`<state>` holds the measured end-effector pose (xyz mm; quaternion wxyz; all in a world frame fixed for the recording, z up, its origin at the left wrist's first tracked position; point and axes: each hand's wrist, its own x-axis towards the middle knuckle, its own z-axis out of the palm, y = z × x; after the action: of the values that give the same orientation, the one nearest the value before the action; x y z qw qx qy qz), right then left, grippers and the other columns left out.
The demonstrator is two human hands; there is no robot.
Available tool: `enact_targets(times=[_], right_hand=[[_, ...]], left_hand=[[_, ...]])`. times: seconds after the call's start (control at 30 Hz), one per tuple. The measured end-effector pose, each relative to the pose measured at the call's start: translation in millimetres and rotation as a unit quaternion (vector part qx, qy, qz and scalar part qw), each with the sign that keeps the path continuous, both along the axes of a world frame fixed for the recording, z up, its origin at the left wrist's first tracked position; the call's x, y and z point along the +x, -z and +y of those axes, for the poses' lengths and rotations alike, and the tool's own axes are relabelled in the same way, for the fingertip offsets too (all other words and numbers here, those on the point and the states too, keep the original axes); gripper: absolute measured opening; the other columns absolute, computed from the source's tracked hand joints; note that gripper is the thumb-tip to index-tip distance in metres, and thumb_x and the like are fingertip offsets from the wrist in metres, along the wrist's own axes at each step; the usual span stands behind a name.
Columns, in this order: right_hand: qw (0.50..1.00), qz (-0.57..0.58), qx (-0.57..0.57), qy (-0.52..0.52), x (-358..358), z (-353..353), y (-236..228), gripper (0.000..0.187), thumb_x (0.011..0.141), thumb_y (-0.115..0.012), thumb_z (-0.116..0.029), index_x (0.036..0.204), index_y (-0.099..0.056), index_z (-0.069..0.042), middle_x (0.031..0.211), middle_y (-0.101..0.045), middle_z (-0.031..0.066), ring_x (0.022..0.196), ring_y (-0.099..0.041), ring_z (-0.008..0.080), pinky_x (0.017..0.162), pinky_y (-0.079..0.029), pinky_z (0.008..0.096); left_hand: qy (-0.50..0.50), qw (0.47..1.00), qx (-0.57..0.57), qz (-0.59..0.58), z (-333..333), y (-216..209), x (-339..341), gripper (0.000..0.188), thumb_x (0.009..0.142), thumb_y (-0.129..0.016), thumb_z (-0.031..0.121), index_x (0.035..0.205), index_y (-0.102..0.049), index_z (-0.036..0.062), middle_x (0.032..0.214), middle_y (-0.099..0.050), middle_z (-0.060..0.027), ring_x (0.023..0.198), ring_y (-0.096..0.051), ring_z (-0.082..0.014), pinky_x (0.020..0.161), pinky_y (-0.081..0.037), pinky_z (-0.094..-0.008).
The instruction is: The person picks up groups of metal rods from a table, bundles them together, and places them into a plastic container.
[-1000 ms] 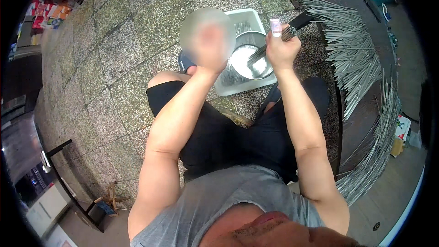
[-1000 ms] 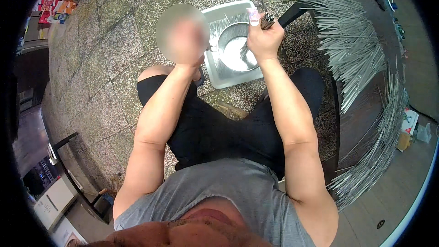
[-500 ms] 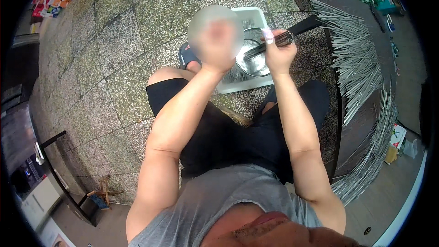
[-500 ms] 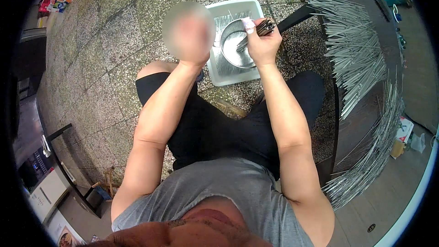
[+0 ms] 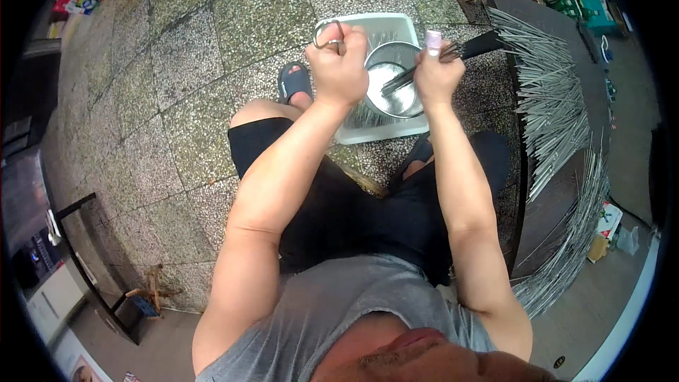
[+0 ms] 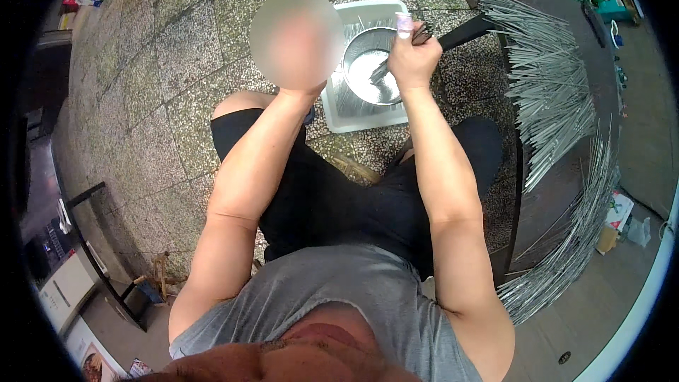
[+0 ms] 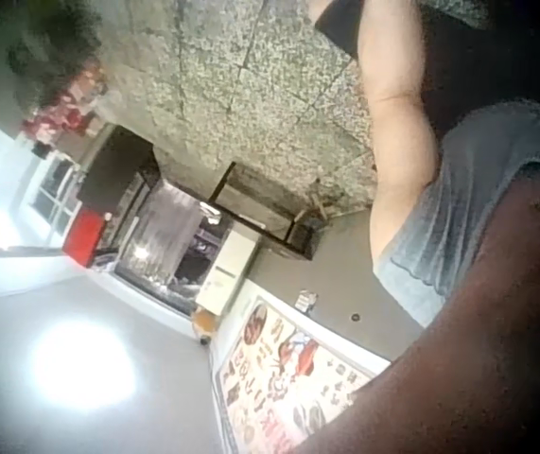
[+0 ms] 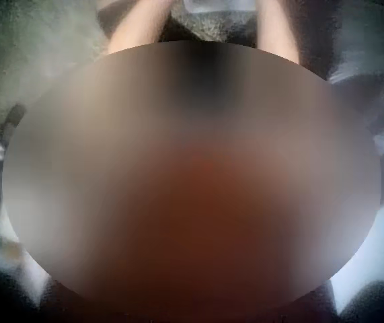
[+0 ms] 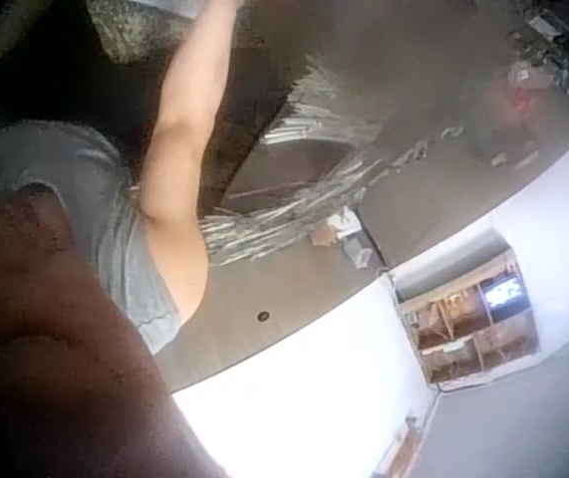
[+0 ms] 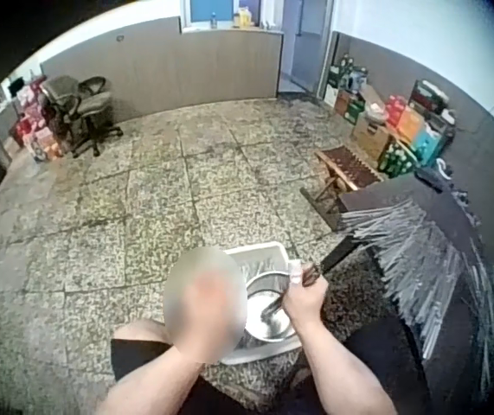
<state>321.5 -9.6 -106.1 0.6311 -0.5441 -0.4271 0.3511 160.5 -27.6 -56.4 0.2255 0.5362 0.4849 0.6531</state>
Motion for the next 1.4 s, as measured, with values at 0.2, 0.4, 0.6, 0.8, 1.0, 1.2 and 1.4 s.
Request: enact_targets(times=[0.2,0.4,0.6,0.8,1.0,1.2,1.4], right_hand=[[0.998,0.048,0.033,-0.036,3,-2,-9,0.018,0.090,-0.065,-0.011,0.079,-0.053,-0.003,0.067,-0.058,0.0011,0.059,-0.055,0.0091,0.056,-0.044,0.0248],[0.998,0.035,0.038,-0.043,-3,2,-13,0.017,0.088,-0.068,-0.008,0.077,-0.056,-0.003,0.068,-0.061,0.0005,0.060,-0.058,0.0079,0.056,-0.046,0.0227],[0.997,0.010,0.043,-0.061,17,1,-11,0.019,0.093,-0.062,-0.018,0.083,-0.059,-0.003,0.068,-0.059,0.0037,0.060,-0.057,0.0118,0.055,-0.046,0.0259],[0.997,-0.067,-0.024,0.015,14,13,12,0.007,0.084,-0.069,-0.003,0.088,-0.063,-0.001,0.086,-0.065,0.0037,0.079,-0.062,0.0124,0.072,-0.049,0.0264],[0.994,-0.057,-0.023,0.089,16,11,-1,0.015,0.087,-0.068,-0.016,0.083,-0.063,-0.002,0.085,-0.067,0.0079,0.072,-0.059,0.0151,0.067,-0.050,0.0326],[0.995,-0.089,0.043,0.006,28,11,2,0.021,0.091,-0.066,-0.020,0.081,-0.061,-0.002,0.079,-0.062,0.0054,0.070,-0.058,0.0153,0.068,-0.049,0.0317],[0.997,-0.036,0.062,-0.022,34,35,20,0.020,0.088,-0.069,-0.016,0.092,-0.062,0.002,0.091,-0.064,0.0070,0.077,-0.057,0.0156,0.074,-0.048,0.0312]], left_hand=[[0.058,0.971,-0.125,-0.196,-5,-19,-2,0.018,0.087,-0.059,0.010,0.072,-0.060,-0.0005,0.059,-0.053,0.0051,0.052,-0.044,-0.0007,0.046,-0.032,-0.0203],[0.067,0.977,-0.104,-0.172,-7,-19,-3,0.021,0.087,-0.061,0.011,0.070,-0.059,0.0001,0.054,-0.051,0.0058,0.049,-0.042,-0.0003,0.043,-0.030,-0.0206],[0.071,0.971,-0.121,-0.195,-2,-14,7,0.022,0.087,-0.061,0.010,0.067,-0.057,0.0004,0.053,-0.050,0.0054,0.049,-0.041,-0.0004,0.043,-0.030,-0.0213],[0.141,0.947,-0.108,-0.269,3,6,6,0.017,0.082,-0.063,0.010,0.068,-0.062,0.0009,0.058,-0.058,0.0011,0.053,-0.051,-0.0041,0.045,-0.039,-0.0235],[-0.031,0.994,0.056,-0.086,30,29,42,0.022,0.078,-0.070,0.020,0.092,-0.066,0.0048,0.086,-0.067,-0.0081,0.076,-0.063,-0.0222,0.067,-0.051,-0.0365],[-0.002,0.995,0.093,0.041,39,71,42,0.042,0.084,-0.068,0.026,0.120,-0.058,0.0069,0.117,-0.058,-0.0089,0.108,-0.055,-0.0229,0.093,-0.044,-0.0379],[-0.198,0.916,0.178,0.299,45,57,51,0.042,0.087,-0.061,0.030,0.123,-0.056,0.0084,0.125,-0.055,-0.0080,0.118,-0.048,-0.0250,0.102,-0.036,-0.0425]])
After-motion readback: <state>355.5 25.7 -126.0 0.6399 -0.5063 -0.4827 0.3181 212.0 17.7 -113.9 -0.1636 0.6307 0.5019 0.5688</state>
